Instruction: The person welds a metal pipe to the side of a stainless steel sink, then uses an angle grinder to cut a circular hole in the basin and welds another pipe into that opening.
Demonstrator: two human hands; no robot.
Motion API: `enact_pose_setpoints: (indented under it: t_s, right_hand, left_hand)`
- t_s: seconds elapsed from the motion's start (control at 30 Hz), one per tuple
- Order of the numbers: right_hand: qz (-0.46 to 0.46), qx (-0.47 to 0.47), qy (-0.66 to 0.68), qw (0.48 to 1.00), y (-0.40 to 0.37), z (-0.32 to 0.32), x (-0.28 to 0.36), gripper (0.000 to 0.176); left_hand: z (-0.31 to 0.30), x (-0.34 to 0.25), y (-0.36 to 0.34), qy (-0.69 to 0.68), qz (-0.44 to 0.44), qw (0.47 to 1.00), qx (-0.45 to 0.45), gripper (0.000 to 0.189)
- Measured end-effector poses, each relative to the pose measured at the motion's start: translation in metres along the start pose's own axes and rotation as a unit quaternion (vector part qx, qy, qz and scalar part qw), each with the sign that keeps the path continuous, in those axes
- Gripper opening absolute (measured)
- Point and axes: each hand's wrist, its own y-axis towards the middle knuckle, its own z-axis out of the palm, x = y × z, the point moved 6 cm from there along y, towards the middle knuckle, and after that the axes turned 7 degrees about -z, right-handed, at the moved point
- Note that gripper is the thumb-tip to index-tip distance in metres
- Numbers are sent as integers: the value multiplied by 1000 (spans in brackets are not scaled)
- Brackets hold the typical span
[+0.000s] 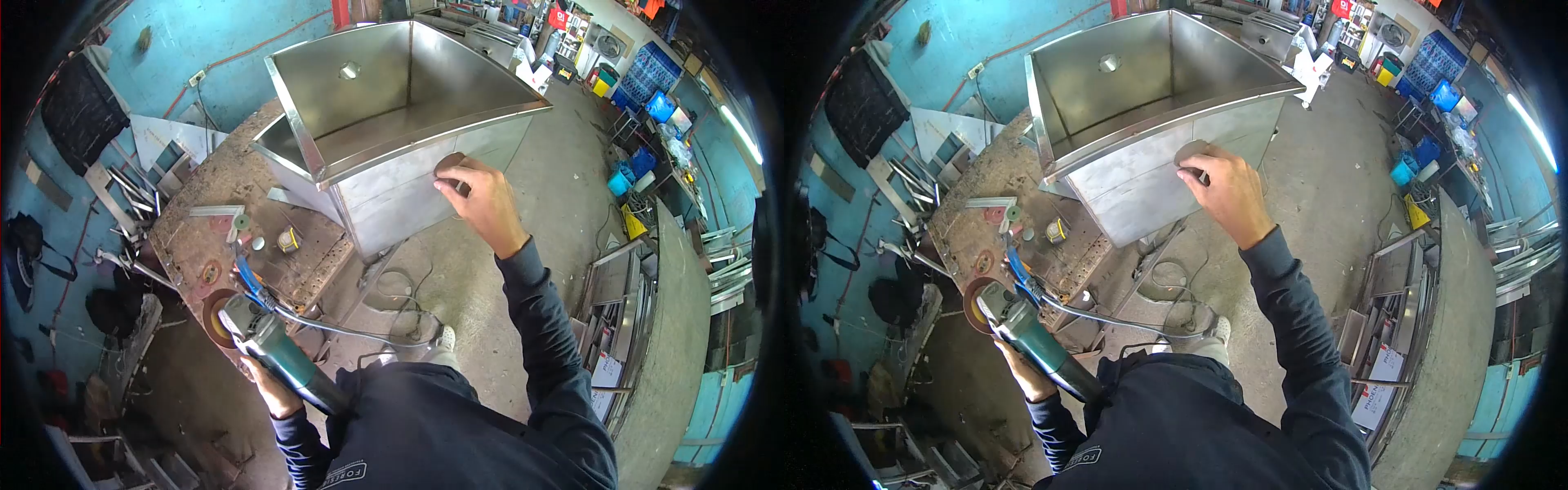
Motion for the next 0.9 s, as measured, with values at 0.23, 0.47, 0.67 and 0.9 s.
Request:
enact_pose_setpoints:
  t_s: [0.23,0.47,0.67,0.9]
  right_hand:
    - [-9,-66,28,997,-4,3,-4,11]
    - [-49,-143,-19,988,-16,2,16,14]
    - [1,-123,5,992,-33,26,24,47]
    - [-78,-10,68,995,-55,34,48,80]
  left_hand:
    - [-2,6,-4,26,6,999,33,80]
    - [4,28,-10,8,4,996,87,73]
    - [23,36,-16,15,22,994,110,76]
    - [35,74,-24,5,8,991,136,85]
